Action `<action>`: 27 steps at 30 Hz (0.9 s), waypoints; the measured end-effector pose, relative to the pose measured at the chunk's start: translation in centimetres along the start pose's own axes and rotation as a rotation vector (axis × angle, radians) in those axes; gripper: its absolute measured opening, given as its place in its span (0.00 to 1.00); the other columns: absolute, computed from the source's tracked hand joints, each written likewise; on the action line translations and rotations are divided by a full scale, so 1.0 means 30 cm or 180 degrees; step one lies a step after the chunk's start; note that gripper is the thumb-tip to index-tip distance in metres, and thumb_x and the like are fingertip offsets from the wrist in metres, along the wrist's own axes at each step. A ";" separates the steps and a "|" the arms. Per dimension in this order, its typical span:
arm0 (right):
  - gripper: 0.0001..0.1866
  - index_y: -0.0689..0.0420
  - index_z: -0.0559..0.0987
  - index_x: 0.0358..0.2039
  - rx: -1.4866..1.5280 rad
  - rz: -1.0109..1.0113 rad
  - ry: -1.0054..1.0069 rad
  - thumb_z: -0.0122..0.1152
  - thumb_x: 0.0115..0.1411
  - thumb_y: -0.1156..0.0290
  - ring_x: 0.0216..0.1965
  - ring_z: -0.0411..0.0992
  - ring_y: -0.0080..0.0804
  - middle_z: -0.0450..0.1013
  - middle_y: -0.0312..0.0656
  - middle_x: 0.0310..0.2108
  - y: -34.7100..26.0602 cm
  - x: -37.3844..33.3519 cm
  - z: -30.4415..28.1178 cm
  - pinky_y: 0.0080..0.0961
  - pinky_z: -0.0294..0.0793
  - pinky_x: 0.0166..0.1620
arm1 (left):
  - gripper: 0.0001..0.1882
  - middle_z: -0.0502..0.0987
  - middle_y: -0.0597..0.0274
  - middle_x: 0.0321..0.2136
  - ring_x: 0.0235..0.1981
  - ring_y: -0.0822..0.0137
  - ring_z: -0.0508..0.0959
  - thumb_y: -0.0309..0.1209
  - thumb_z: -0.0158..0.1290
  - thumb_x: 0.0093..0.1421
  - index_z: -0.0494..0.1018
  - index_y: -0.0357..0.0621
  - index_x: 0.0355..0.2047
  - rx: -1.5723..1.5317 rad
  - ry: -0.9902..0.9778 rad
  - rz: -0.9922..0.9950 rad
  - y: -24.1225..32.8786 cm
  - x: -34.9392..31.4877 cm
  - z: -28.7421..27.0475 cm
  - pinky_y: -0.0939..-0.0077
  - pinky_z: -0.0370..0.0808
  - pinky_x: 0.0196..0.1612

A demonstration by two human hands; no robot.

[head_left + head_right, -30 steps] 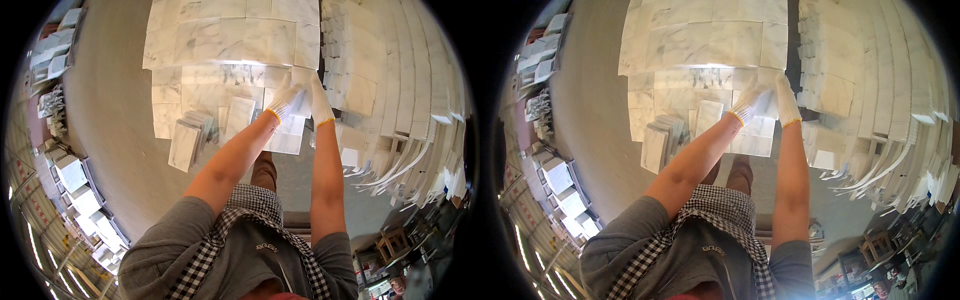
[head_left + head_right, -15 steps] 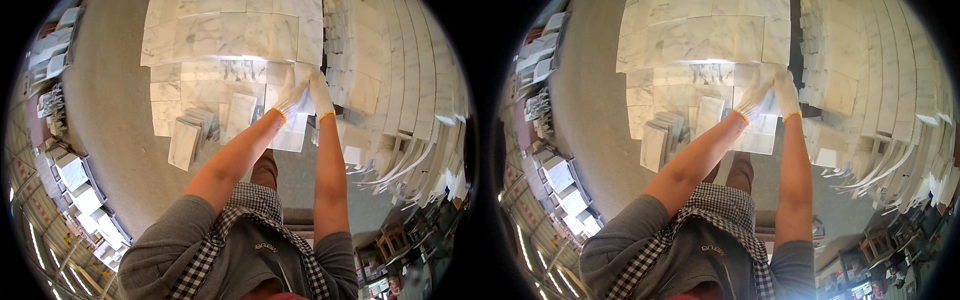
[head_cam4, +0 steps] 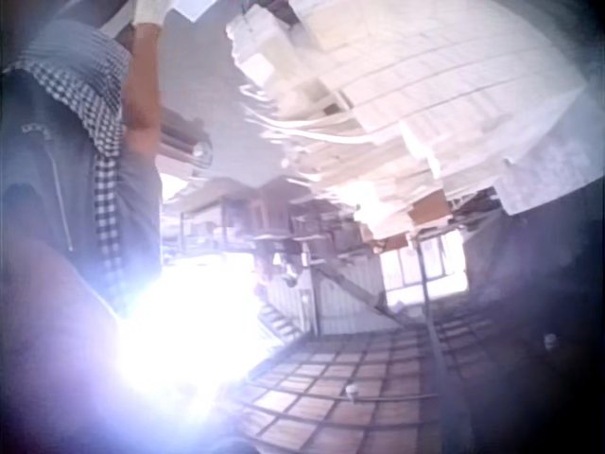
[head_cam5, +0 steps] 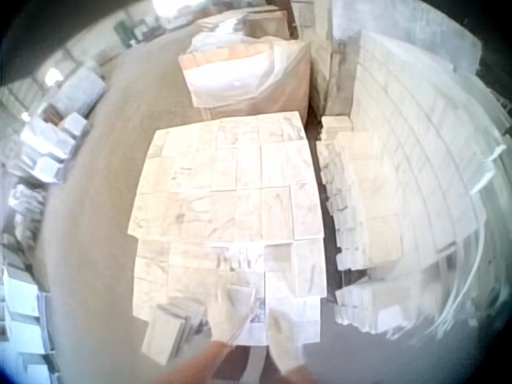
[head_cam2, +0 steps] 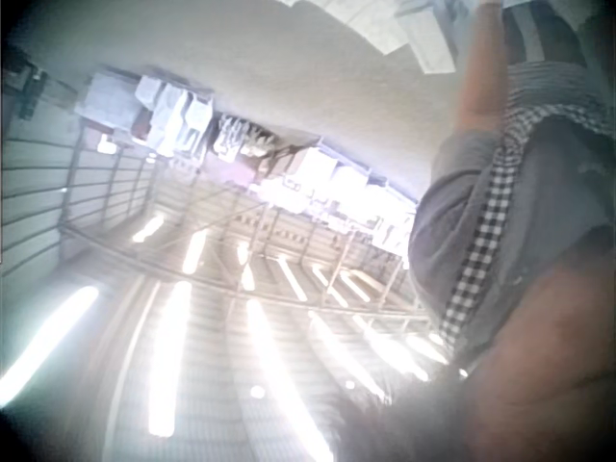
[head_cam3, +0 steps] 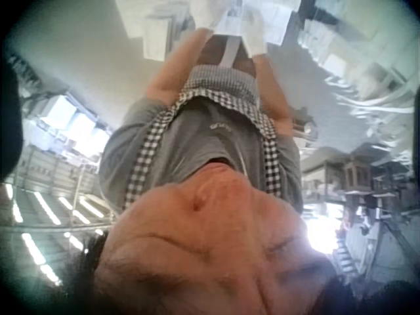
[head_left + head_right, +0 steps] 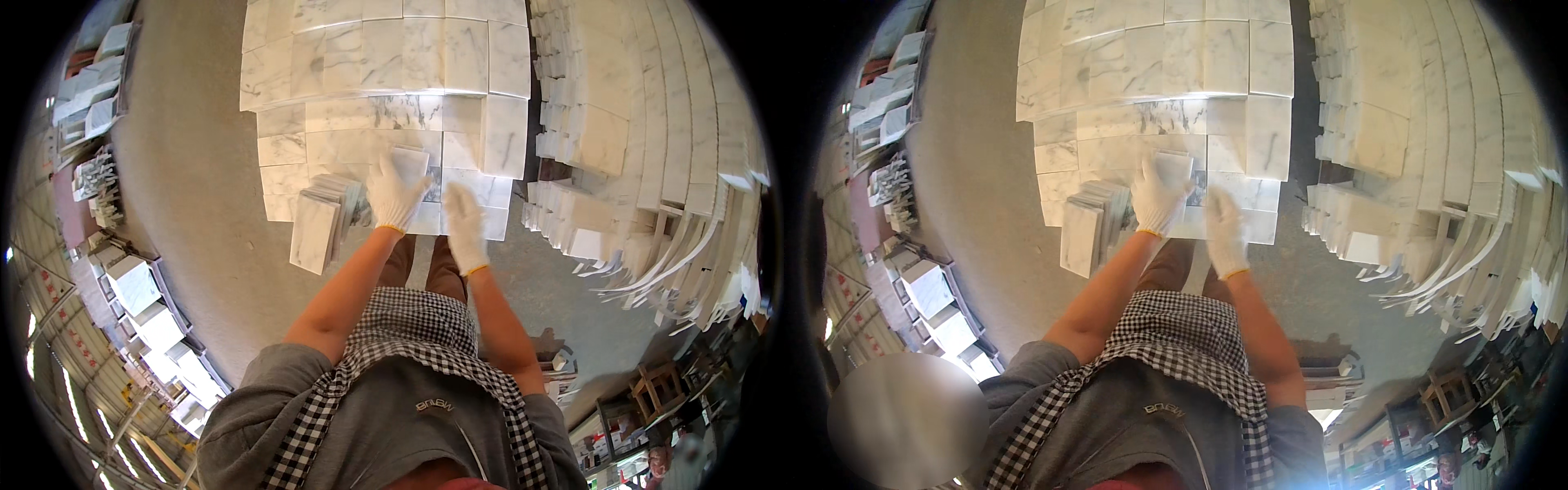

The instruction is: The person stacks white rectangular tiles on the floor, then moves to a table to pick up more tiles and place them on a stack. The person also uses a red broom to sweep dust off the stacked tiles.

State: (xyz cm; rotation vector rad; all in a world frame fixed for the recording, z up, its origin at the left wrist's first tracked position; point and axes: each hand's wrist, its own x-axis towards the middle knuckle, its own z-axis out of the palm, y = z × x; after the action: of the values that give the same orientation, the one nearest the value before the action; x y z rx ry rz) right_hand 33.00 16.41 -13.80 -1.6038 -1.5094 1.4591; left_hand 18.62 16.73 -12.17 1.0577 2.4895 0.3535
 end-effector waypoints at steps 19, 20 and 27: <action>0.21 0.58 0.73 0.57 -0.0587 0.0802 -0.0829 0.52 0.65 0.64 0.51 0.73 0.55 0.74 0.60 0.50 0.008 -0.116 0.147 0.41 0.71 0.53 | 0.44 0.72 0.47 0.42 0.46 0.48 0.74 0.45 0.70 0.41 0.60 0.34 0.51 0.0848 -0.0313 -0.0091 -0.049 0.054 0.043 0.58 0.75 0.47; 0.22 0.59 0.73 0.57 -0.0551 0.0954 -0.0775 0.52 0.65 0.64 0.51 0.74 0.54 0.74 0.60 0.51 0.000 -0.107 0.123 0.40 0.70 0.54 | 0.44 0.72 0.47 0.42 0.46 0.49 0.74 0.46 0.70 0.41 0.61 0.34 0.50 0.0792 -0.0326 -0.0110 -0.051 0.055 0.039 0.59 0.75 0.47; 0.25 0.66 0.73 0.57 0.0202 0.0690 0.0144 0.52 0.66 0.61 0.51 0.75 0.46 0.76 0.53 0.51 0.226 -0.064 0.001 0.36 0.73 0.54 | 0.42 0.74 0.39 0.42 0.44 0.46 0.77 0.48 0.68 0.40 0.67 0.28 0.47 0.0059 -0.0539 -0.0074 0.176 0.093 0.042 0.58 0.77 0.46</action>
State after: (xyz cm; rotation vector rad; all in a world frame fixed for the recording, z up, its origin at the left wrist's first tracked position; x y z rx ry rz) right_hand 35.96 12.85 -19.12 -1.7943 -1.2837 1.5569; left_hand 20.75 22.44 -12.01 1.0206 2.3566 0.2243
